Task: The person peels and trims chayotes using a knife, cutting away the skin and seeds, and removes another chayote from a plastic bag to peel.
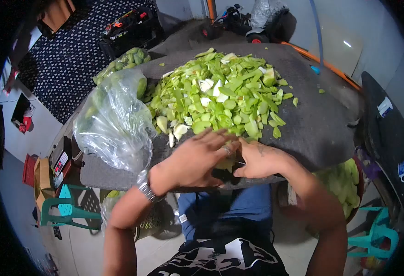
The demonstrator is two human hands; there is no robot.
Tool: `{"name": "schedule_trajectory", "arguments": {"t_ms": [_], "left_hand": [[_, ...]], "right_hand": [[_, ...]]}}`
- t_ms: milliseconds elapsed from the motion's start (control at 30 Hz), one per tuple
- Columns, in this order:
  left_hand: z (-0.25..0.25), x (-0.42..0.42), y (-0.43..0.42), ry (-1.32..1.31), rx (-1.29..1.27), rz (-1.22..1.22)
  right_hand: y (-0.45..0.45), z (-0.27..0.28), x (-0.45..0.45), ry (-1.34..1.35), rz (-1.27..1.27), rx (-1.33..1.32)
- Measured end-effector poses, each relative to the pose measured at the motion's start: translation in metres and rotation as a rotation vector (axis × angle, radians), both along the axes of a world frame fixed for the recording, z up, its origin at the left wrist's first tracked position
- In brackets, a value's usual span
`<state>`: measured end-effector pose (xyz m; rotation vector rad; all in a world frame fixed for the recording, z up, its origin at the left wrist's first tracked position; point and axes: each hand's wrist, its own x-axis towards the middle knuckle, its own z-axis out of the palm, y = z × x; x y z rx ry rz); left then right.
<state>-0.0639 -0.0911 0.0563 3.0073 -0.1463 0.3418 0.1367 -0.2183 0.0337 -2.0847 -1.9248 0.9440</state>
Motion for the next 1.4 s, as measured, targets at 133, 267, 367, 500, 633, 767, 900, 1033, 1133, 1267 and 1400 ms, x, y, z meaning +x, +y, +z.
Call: {"name": "schedule_trajectory", "arguments": {"t_ms": [133,267,367,500,633,767,900,1033,1133,1267,1400], "left_hand": [[-0.017,0.028,0.020,0.188,-0.172,0.036],[-0.041,0.030,0.024,0.116,-0.145,-0.002],[-0.042,0.031,0.026,0.100,-0.135,0.031],[-0.038,0.033,0.024,0.118,-0.151,0.060],[-0.041,0.031,0.023,0.091,-0.168,0.073],[-0.040,0.032,0.022,0.072,-0.154,0.086],[-0.041,0.032,0.021,0.069,-0.145,0.098],[-0.042,0.032,0.021,0.041,-0.150,0.102],[-0.041,0.030,0.019,0.050,-0.159,0.116],[-0.042,0.031,0.022,0.039,-0.153,0.125],[-0.039,0.030,0.018,0.073,-0.169,0.144]], "right_hand": [[0.012,0.035,-0.003,0.104,-0.087,-0.280],[-0.018,0.026,0.013,-0.178,-0.151,0.404],[-0.058,0.076,0.002,-0.156,-0.430,0.892],[-0.104,0.138,-0.046,-0.029,-0.343,1.440],[-0.093,0.151,-0.077,-0.012,-0.121,1.501],[-0.083,0.150,-0.080,0.005,-0.100,1.505],[-0.080,0.151,-0.083,0.011,-0.089,1.519],[-0.079,0.151,-0.085,0.008,-0.086,1.525],[-0.080,0.150,-0.086,0.006,-0.087,1.524],[-0.082,0.149,-0.086,0.005,-0.089,1.528],[-0.082,0.149,-0.086,0.000,-0.088,1.532]]}}
